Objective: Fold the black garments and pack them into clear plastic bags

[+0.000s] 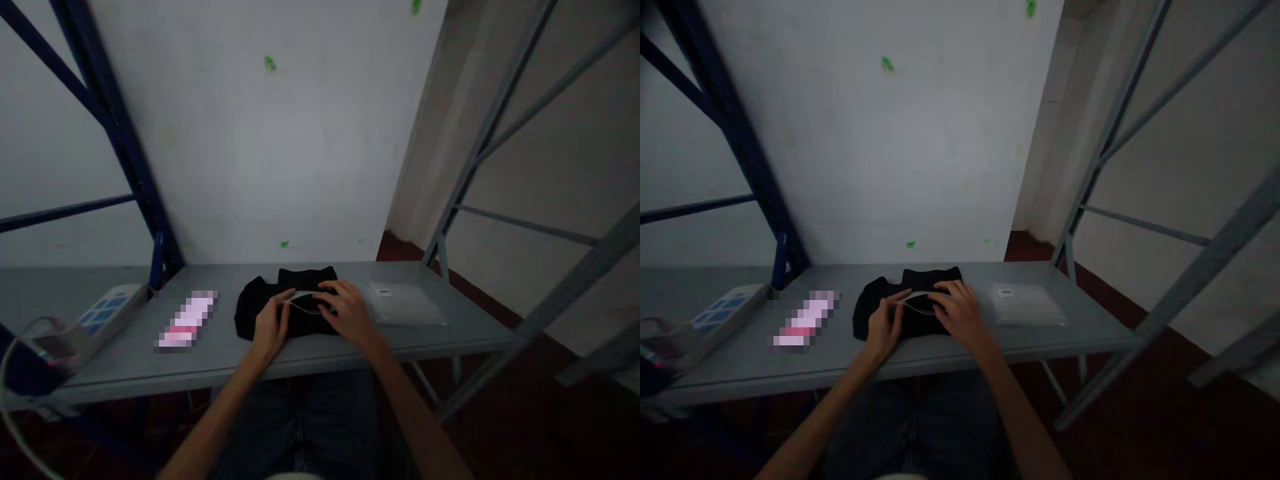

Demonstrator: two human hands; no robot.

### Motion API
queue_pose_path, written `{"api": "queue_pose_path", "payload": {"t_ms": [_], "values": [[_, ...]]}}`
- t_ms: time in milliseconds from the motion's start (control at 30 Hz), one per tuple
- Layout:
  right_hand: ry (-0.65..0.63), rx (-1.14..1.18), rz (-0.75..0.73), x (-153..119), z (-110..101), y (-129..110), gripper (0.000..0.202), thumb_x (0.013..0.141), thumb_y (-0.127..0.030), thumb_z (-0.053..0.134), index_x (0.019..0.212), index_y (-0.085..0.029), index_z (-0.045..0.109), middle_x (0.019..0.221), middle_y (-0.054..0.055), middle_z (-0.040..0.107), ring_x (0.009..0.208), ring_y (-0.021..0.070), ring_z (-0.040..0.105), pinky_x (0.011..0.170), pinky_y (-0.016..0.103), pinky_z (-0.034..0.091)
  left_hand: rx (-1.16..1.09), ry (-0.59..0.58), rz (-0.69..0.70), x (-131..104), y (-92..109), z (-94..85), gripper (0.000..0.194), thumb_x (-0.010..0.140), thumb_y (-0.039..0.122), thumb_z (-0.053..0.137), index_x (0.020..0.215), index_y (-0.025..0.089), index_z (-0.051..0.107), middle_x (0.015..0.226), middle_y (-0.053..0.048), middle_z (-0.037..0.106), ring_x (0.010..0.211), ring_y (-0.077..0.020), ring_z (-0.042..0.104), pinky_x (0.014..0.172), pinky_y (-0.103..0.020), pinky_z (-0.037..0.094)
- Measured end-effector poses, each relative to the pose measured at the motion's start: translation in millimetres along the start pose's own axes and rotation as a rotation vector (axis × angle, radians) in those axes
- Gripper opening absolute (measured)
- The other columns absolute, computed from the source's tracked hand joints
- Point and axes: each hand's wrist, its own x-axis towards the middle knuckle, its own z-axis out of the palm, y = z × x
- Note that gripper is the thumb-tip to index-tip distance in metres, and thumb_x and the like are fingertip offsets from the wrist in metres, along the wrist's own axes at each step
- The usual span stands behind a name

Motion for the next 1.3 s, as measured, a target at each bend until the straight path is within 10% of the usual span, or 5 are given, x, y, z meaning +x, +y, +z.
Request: {"api": "queue_pose_path", "payload": {"t_ms": [400, 800, 933, 1067, 1300], "values": [[-0.005, -0.083, 0.122, -4, 40, -17, 0.03, 0.08, -0.018, 0.077, 0.109, -0.025, 0.073, 0.14, 0.01, 0.061, 0.128, 0.0319, 0.051, 0.116, 0.058, 0.032, 0.04, -0.055, 0.128, -3, 3, -2.5, 0.03, 0.107, 0.031, 0.042, 0.129, 0.023, 0.06, 0.126, -0.008, 0.072, 0.117, -0.0213, 0.069, 0.103, -0.039, 0.055], [0.301, 0.639, 0.274, 8, -32, -9, 0.026, 0.079, -0.021, 0.067, 0.102, -0.025, 0.077, 0.094, 0.002, 0.061, 0.083, 0.0175, 0.058, 0.072, 0.029, 0.051, -0.01, 0.404, -0.465, 12, -12, -5.7, 0.024, 0.099, 0.047, 0.052, 0.096, 0.023, 0.051, 0.084, -0.005, 0.076, 0.08, -0.0237, 0.076, 0.07, -0.033, 0.057], [0.428, 0.961, 0.551, 5, -19, 19, 0.022, 0.076, -0.027, 0.068, 0.097, -0.021, 0.071, 0.068, -0.005, 0.06, 0.057, 0.011, 0.051, 0.053, 0.022, 0.043, -0.107, 0.491, -0.541, 15, -19, -10.1, 0.029, 0.096, 0.05, 0.054, 0.098, 0.022, 0.049, 0.076, -0.002, 0.072, 0.074, -0.0218, 0.076, 0.065, -0.029, 0.056], [0.463, 1.071, 0.732, 1, 1, 46, 0.039, 0.064, -0.025, 0.073, 0.102, -0.022, 0.069, 0.094, 0.0, 0.072, 0.074, 0.015, 0.064, 0.059, 0.024, 0.054, -0.202, 0.566, -0.629, 20, -34, -21.6, 0.029, 0.093, 0.048, 0.056, 0.101, 0.022, 0.047, 0.071, 0.002, 0.066, 0.064, -0.0195, 0.074, 0.055, -0.026, 0.055], [0.18, 0.982, 0.678, -10, 53, 68, 0.046, 0.065, -0.022, 0.062, 0.11, -0.023, 0.07, 0.12, 0.003, 0.07, 0.106, 0.0209, 0.068, 0.091, 0.036, 0.058, -0.269, 0.772, -0.628, 32, -53, -47.3, 0.028, 0.088, 0.042, 0.063, 0.098, 0.022, 0.046, 0.076, 0.005, 0.059, 0.066, -0.0147, 0.07, 0.062, -0.03, 0.062]]}}
